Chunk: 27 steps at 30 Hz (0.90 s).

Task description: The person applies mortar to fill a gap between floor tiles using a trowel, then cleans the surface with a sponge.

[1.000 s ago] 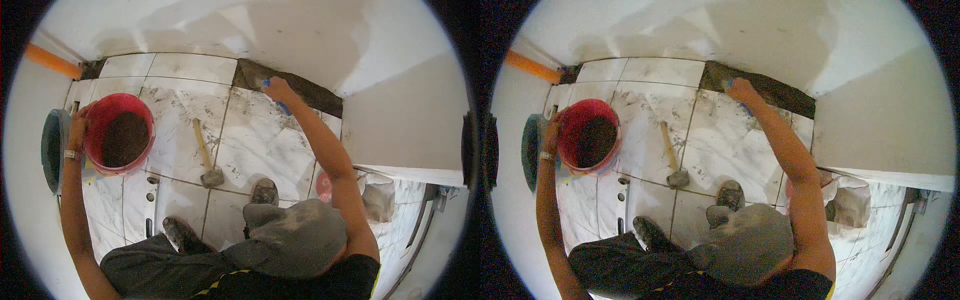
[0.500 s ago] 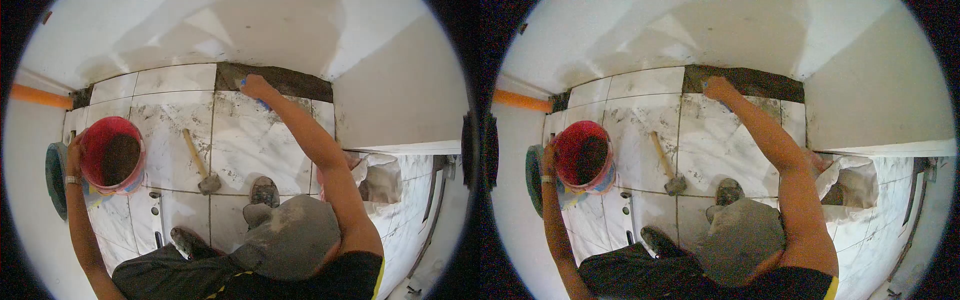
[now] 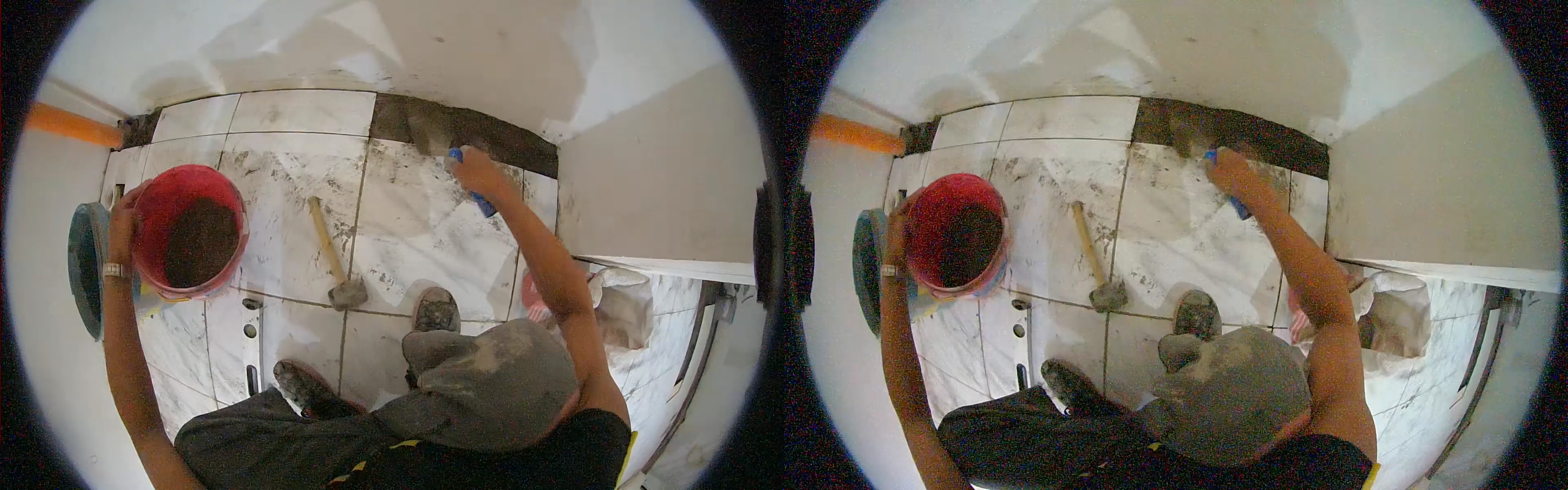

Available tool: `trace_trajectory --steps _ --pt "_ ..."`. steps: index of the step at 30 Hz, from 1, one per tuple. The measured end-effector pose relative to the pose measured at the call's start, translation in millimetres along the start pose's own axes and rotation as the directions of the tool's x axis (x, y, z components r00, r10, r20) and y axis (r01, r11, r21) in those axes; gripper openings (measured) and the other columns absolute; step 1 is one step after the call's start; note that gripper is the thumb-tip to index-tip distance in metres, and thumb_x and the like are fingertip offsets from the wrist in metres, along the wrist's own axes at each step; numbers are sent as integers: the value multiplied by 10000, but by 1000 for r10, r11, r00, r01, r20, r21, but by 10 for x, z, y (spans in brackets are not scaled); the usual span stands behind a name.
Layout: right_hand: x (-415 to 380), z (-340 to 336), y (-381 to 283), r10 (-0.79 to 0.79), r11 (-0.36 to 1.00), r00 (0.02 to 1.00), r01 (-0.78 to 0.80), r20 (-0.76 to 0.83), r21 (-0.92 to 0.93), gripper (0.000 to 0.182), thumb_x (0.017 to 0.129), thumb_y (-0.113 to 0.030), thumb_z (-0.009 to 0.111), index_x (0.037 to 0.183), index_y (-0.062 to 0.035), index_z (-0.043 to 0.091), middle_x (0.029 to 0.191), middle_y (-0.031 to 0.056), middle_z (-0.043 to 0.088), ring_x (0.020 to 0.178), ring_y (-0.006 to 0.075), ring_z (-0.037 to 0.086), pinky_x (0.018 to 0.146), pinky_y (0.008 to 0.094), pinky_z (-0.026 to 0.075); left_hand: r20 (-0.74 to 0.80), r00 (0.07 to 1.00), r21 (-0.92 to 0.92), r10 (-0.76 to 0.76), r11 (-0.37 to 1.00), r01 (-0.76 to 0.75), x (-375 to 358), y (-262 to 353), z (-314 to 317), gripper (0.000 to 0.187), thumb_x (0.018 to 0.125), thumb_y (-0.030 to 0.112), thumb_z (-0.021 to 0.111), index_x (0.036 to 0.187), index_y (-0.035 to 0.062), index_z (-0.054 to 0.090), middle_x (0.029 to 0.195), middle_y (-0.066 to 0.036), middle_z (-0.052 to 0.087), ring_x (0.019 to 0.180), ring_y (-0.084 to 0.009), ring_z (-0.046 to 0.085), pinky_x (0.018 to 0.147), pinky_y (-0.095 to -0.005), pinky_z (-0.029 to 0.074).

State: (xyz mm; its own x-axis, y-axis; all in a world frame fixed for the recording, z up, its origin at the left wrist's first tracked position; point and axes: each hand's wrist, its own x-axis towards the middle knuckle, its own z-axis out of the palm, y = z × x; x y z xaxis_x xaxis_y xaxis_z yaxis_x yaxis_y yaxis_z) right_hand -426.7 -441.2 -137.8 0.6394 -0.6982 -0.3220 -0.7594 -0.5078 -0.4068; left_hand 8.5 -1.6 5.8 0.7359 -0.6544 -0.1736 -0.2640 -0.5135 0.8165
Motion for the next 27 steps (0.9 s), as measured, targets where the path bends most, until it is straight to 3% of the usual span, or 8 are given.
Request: trace_trajectory --steps 4,6,8,10,17,22,24,27 --pt "-207 28 -379 164 939 962 -220 219 265 456 841 -364 531 889 85 597 869 296 626 873 447 612 809 501 480 12 1000 40 -19 999 19 -14 99 47 600 654 -95 392 1226 -24 561 1182 -119 610 1042 -178 596 927 -262 454" --pt "-149 290 -292 -176 984 982 177 63 -21 421 847 -345 533 837 73 581 745 257 633 722 396 649 691 486 525 56 998 -30 14 999 -12 37 11 27 622 631 -74 382 1225 -29 559 1181 -123 610 1042 -181 597 931 -255 451" --pt "-132 381 -192 -257 962 965 260 50 -78 378 857 -323 537 773 45 561 666 201 623 553 310 647 509 436 537 29 999 -92 -29 995 31 -17 33 16 622 629 -65 382 1225 -32 557 1181 -124 610 1048 -185 595 931 -256 452" --pt "-340 168 -449 69 948 961 -146 269 281 391 877 -349 536 865 42 536 679 147 592 577 228 625 463 386 514 8 997 -150 -78 986 78 -42 55 36 622 628 -57 382 1225 -36 555 1180 -125 610 1054 -190 592 931 -257 452" --pt "-226 546 94 304 623 952 -235 45 746 341 906 -333 515 831 -1 520 644 100 553 482 207 583 402 357 497 -11 1000 -114 -28 993 27 -60 -43 -40 602 638 -46 389 1217 -42 555 1194 -141 603 1085 -200 580 982 -288 425" --pt "-353 540 -107 202 625 961 -275 190 730 348 903 -360 530 925 -14 501 672 90 546 503 196 570 402 355 485 -37 997 205 68 977 -59 -32 12 -14 574 664 -61 410 1219 -43 554 1193 -134 604 1092 -192 576 990 -287 419" --pt "-354 546 -182 176 620 962 -273 208 736 360 900 -368 536 954 -15 490 677 90 550 509 196 574 397 359 483 35 999 -215 -28 976 34 -63 52 7 479 747 -50 441 1207 -32 570 1178 -128 613 1067 -180 583 964 -286 439" --pt "-267 630 -148 267 635 953 -285 142 718 369 900 -362 537 981 -6 482 689 103 559 498 199 575 389 366 484 -4 1000 -124 3 992 -3 -100 115 51 466 757 -50 446 1207 -35 569 1171 -127 615 1044 -177 593 940 -283 456"
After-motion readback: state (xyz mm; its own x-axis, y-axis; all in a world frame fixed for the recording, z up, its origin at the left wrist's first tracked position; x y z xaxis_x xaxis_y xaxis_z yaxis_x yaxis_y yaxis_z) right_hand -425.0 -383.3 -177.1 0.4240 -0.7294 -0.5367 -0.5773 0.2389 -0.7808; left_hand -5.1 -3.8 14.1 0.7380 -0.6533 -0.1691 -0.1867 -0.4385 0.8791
